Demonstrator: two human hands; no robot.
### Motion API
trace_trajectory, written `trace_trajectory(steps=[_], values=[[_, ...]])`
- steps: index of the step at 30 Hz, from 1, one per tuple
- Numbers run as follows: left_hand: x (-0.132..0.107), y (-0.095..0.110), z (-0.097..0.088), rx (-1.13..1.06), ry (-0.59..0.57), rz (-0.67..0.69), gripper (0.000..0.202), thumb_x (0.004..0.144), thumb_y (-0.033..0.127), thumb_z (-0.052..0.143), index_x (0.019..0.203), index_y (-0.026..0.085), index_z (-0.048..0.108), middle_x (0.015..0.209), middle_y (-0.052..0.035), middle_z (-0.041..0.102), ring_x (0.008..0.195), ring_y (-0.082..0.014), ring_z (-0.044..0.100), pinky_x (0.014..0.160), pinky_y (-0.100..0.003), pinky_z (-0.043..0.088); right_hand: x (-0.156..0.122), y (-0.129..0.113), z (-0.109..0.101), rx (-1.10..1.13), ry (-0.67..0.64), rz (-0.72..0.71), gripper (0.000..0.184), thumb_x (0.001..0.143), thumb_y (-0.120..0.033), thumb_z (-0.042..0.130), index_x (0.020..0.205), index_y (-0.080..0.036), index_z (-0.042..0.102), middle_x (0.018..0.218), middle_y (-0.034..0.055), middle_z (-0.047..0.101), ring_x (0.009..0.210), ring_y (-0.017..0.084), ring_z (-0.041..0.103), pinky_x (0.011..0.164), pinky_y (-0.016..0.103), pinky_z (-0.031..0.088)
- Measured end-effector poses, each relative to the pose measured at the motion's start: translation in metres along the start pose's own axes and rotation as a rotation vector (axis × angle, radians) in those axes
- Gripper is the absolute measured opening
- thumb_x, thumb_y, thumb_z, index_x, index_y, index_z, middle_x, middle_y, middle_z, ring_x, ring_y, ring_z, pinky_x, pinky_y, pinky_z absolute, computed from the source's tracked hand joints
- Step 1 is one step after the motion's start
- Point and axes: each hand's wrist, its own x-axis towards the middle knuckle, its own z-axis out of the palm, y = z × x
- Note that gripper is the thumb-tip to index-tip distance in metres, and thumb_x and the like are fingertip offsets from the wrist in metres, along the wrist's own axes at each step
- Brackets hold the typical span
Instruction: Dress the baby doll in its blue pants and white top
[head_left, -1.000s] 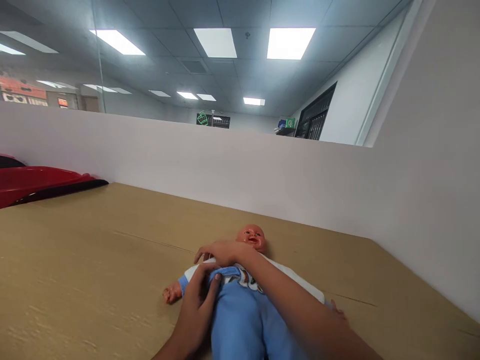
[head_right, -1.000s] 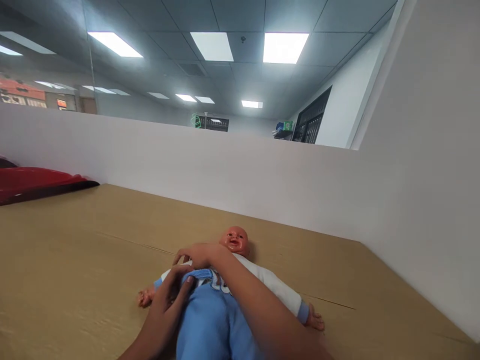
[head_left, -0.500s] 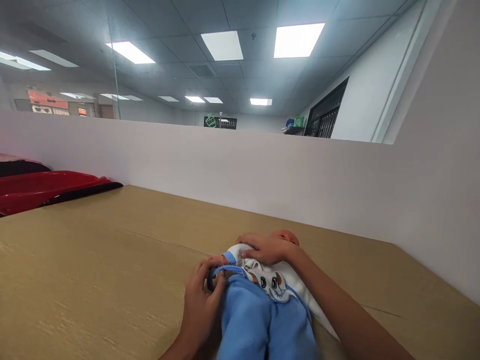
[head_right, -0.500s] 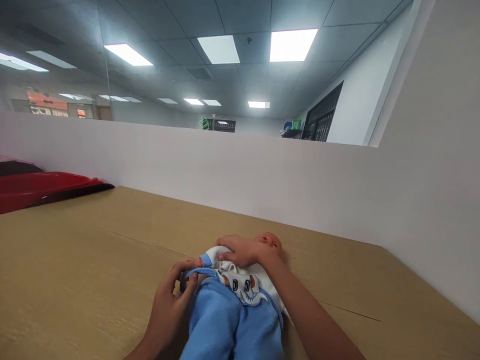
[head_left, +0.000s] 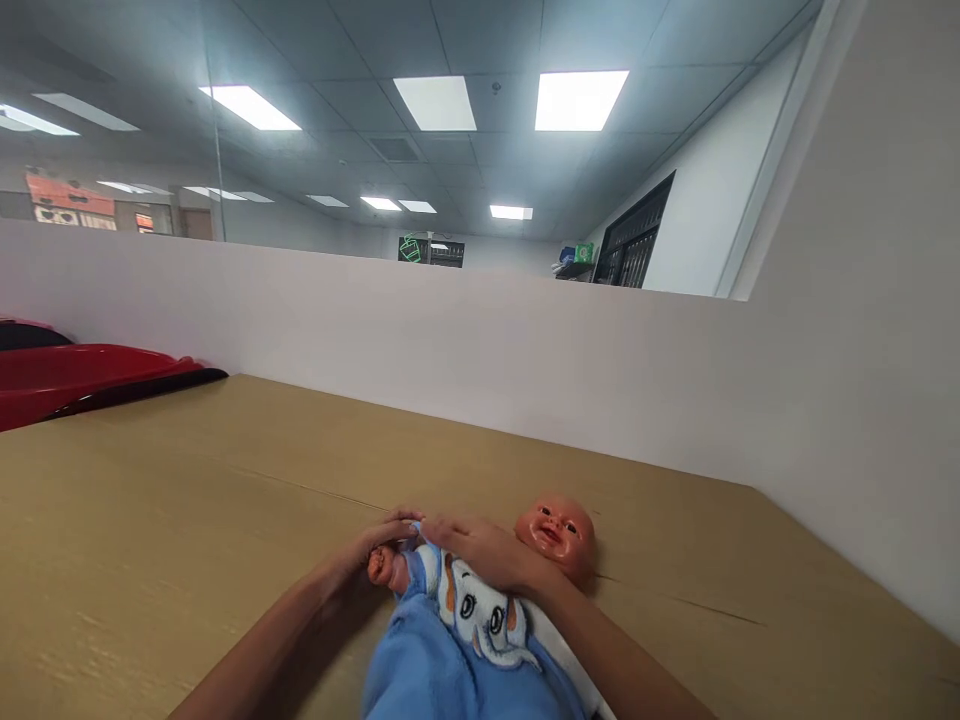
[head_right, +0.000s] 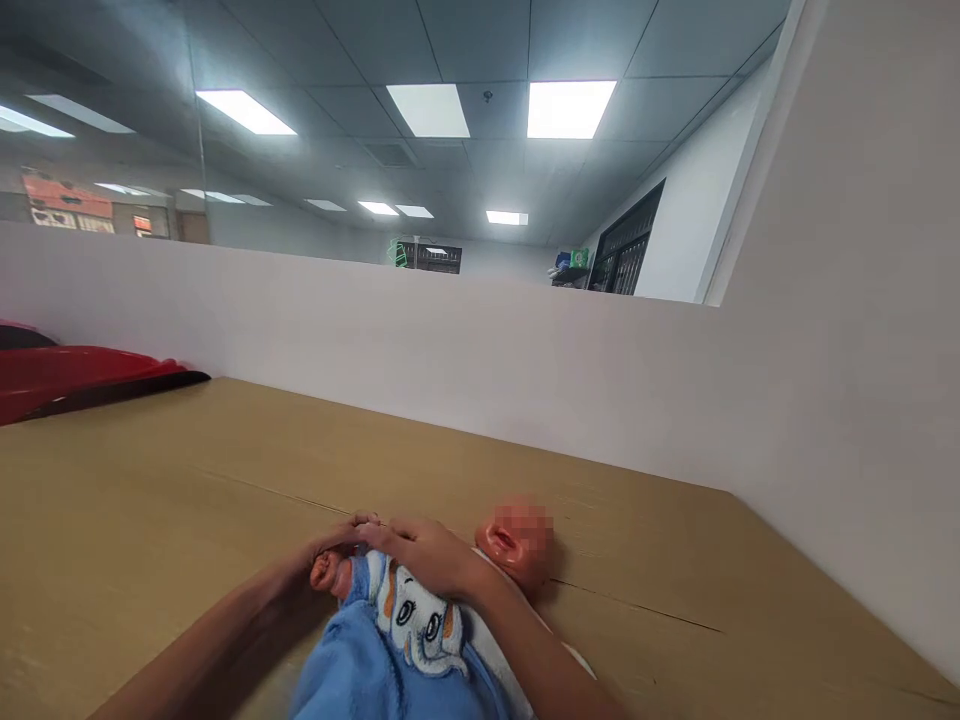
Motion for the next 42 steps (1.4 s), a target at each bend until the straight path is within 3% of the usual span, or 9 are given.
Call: trace_trajectory(steps=[3, 8, 13, 16, 21, 25, 30, 36, 42], values=[[-0.003, 0.002, -0.002, 0.068, 0.006, 0.008, 0.047, 0.075, 0.053, 0.079, 0.109, 0.023, 0.066, 0.090, -0.0014, 0.072, 0.083, -0.0226, 0.069, 0.074, -0.030, 0.050, 0.012, -0.001, 0.011, -0.075, 0.119, 0.119, 0.020, 0.096, -0.038, 0.064, 0.091, -0.020, 0.071, 0.091, 0.0027, 0.074, 0.086, 0.020, 0.064, 0.074, 0.031, 0.045], [-0.015, 0.010, -0.006, 0.287, -0.105, -0.019, 0.058, 0.078, 0.066, 0.085, 0.105, 0.018, 0.069, 0.084, -0.0001, 0.070, 0.073, -0.0186, 0.062, 0.068, -0.029, 0.047, 0.021, 0.003, 0.006, -0.229, 0.266, 0.258, 0.015, 0.095, -0.026, 0.060, 0.091, -0.019, 0.072, 0.094, 0.0055, 0.078, 0.086, 0.021, 0.066, 0.072, 0.031, 0.040], [-0.016, 0.001, 0.000, 0.382, -0.219, 0.074, 0.064, 0.085, 0.078, 0.074, 0.105, 0.017, 0.073, 0.097, -0.0049, 0.072, 0.092, -0.0239, 0.065, 0.081, -0.032, 0.051, 0.011, -0.006, -0.005, -0.423, 0.387, 0.315, 0.015, 0.097, -0.027, 0.058, 0.097, -0.020, 0.072, 0.110, 0.0106, 0.080, 0.109, 0.028, 0.069, 0.090, 0.036, 0.042], [-0.015, 0.001, 0.006, 0.329, -0.235, 0.146, 0.055, 0.094, 0.071, 0.068, 0.113, 0.019, 0.075, 0.111, -0.0090, 0.078, 0.104, -0.0294, 0.069, 0.094, -0.038, 0.056, 0.002, -0.006, -0.011, -0.511, 0.409, 0.391, 0.019, 0.101, -0.026, 0.053, 0.105, -0.020, 0.071, 0.111, 0.0153, 0.080, 0.108, 0.031, 0.072, 0.086, 0.038, 0.042], [-0.022, 0.020, -0.004, 0.426, -0.098, 0.306, 0.047, 0.098, 0.061, 0.067, 0.130, 0.026, 0.074, 0.134, -0.0084, 0.076, 0.134, -0.0341, 0.061, 0.118, -0.042, 0.044, -0.018, 0.011, -0.036, -0.570, 0.389, 0.527, 0.023, 0.104, -0.023, 0.048, 0.110, -0.018, 0.070, 0.108, 0.0193, 0.081, 0.104, 0.033, 0.076, 0.075, 0.037, 0.042], [-0.022, 0.032, -0.013, 0.508, -0.009, 0.335, 0.048, 0.100, 0.061, 0.063, 0.130, 0.025, 0.071, 0.126, -0.0084, 0.076, 0.116, -0.0291, 0.065, 0.099, -0.036, 0.050, -0.038, 0.020, -0.053, -0.581, 0.368, 0.551, 0.024, 0.099, -0.018, 0.050, 0.107, -0.018, 0.072, 0.108, 0.0179, 0.081, 0.106, 0.033, 0.076, 0.077, 0.036, 0.043], [-0.010, 0.050, -0.005, 0.600, -0.071, 0.310, 0.054, 0.099, 0.069, 0.055, 0.123, 0.022, 0.067, 0.097, -0.0035, 0.069, 0.086, -0.0207, 0.060, 0.076, -0.030, 0.048, -0.043, 0.014, -0.052, -0.542, 0.321, 0.483, 0.022, 0.096, -0.033, 0.057, 0.102, -0.021, 0.074, 0.112, 0.0118, 0.083, 0.106, 0.029, 0.075, 0.075, 0.034, 0.042], [0.009, 0.074, 0.003, 0.829, -0.166, 0.015, 0.064, 0.089, 0.083, 0.054, 0.104, 0.022, 0.058, 0.071, -0.0033, 0.071, 0.064, -0.0231, 0.066, 0.061, -0.032, 0.050, -0.012, 0.004, -0.044, -0.562, 0.314, 0.492, 0.035, 0.101, -0.045, 0.052, 0.095, -0.020, 0.076, 0.106, 0.0114, 0.084, 0.098, 0.027, 0.076, 0.075, 0.035, 0.045], [0.039, 0.063, 0.001, 1.066, -0.206, -0.114, 0.062, 0.075, 0.083, 0.063, 0.092, 0.023, 0.060, 0.057, -0.0018, 0.066, 0.047, -0.0215, 0.056, 0.044, -0.029, 0.037, 0.032, -0.002, -0.036, -0.651, 0.124, 0.563, 0.033, 0.101, -0.047, 0.065, 0.097, -0.016, 0.078, 0.109, 0.0125, 0.083, 0.106, 0.027, 0.077, 0.097, 0.045, 0.057]])
